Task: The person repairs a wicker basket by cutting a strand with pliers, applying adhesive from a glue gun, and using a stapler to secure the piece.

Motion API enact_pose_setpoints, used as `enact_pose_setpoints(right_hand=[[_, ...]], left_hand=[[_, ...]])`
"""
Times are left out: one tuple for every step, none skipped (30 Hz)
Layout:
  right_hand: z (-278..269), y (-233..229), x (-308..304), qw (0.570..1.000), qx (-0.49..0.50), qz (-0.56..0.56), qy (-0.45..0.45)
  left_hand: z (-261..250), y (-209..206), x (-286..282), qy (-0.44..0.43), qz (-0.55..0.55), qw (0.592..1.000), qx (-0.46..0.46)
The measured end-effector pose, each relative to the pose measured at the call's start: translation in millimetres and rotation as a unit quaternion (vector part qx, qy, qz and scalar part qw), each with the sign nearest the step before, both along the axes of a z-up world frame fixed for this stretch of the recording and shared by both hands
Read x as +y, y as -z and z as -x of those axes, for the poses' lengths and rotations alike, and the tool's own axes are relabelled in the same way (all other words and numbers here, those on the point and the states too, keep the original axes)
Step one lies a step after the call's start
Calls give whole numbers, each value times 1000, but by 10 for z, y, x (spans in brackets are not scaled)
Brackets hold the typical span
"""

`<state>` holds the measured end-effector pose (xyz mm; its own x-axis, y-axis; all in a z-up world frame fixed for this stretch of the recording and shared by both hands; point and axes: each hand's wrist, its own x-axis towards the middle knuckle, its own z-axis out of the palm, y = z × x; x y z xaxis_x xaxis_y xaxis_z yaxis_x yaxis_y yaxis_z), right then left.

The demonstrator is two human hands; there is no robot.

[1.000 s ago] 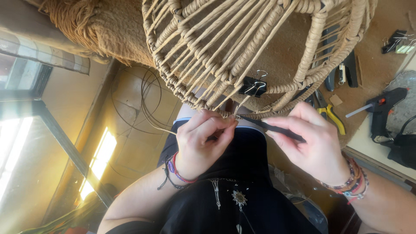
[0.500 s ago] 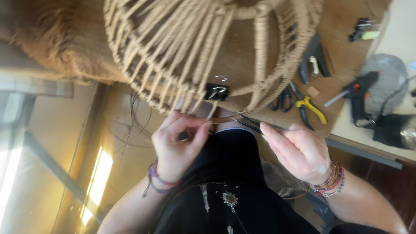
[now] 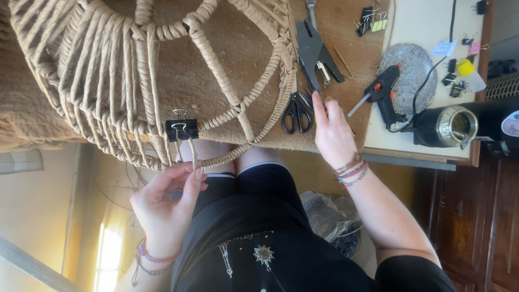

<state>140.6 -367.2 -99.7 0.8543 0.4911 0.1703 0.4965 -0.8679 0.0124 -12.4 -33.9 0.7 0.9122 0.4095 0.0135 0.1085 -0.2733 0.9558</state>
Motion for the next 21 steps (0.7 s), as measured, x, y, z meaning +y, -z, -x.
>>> enact_pose_setpoints(right_hand=[[-26, 36, 29, 1000, 0, -2, -2], [-51, 73, 63, 999, -21, 29, -1], [-76, 111, 105, 997, -42, 59, 0], [-126, -16, 141, 997, -41, 58, -4], [-176, -140, 184, 995, -71, 64, -16], [-226, -258, 239, 992, -100, 69, -30], [-367, -315, 172, 992, -99, 66, -36], [-502, -347, 146, 988, -120, 94, 1], [-637, -375, 132, 982, -142, 121, 38], [-774, -270, 90, 983, -140, 114, 28], [-916, -164, 59, 980, -101, 161, 59], [-1077, -67, 35, 972, -63, 208, 89], [-1145, -92, 77, 974, -64, 202, 79], [-1209, -122, 103, 968, -18, 227, 102], [-1278, -146, 127, 959, 26, 252, 124], [-1339, -158, 152, 961, 28, 250, 117], [-1403, -168, 172, 956, 63, 258, 123], [-1471, -193, 174, 950, 96, 265, 134], [-1471, -372, 290, 951, 96, 263, 131], [-1467, -564, 383, 941, 213, 196, 175], [-1468, -753, 476, 912, 326, 126, 215]], left_hand=[[0, -4, -7, -2, -2, 1000, 0], [3, -8, -11, -2, 0, 1000, 1], [7, -11, -9, -2, 2, 1000, 2], [8, -11, -8, -6, 0, 1000, 3], [11, -10, -1, -3, 15, 1000, 12], [26, -10, 10, -2, 30, 999, 22], [0, -26, 3, -9, 28, 999, 24], [3, -51, 16, 1, 26, 999, 29], [8, -75, 38, 12, 25, 999, 35], [19, -68, 41, 1, 19, 999, 38], [29, -63, 49, 6, 23, 999, 34], [23, -57, 57, 12, 27, 999, 29], [36, -55, 74, 1, 22, 999, 30], [47, -48, 81, 8, 43, 999, 16], [54, -35, 84, 15, 63, 998, 2], [61, -36, 101, 8, 61, 998, 5], [66, -36, 111, 16, 70, 997, 4], [50, -35, 124, 29, 79, 996, 1], [58, -43, 142, 26, 77, 997, 1], [55, -50, 154, 33, 73, 997, 3], [49, -54, 166, 41, 68, 997, 4]])
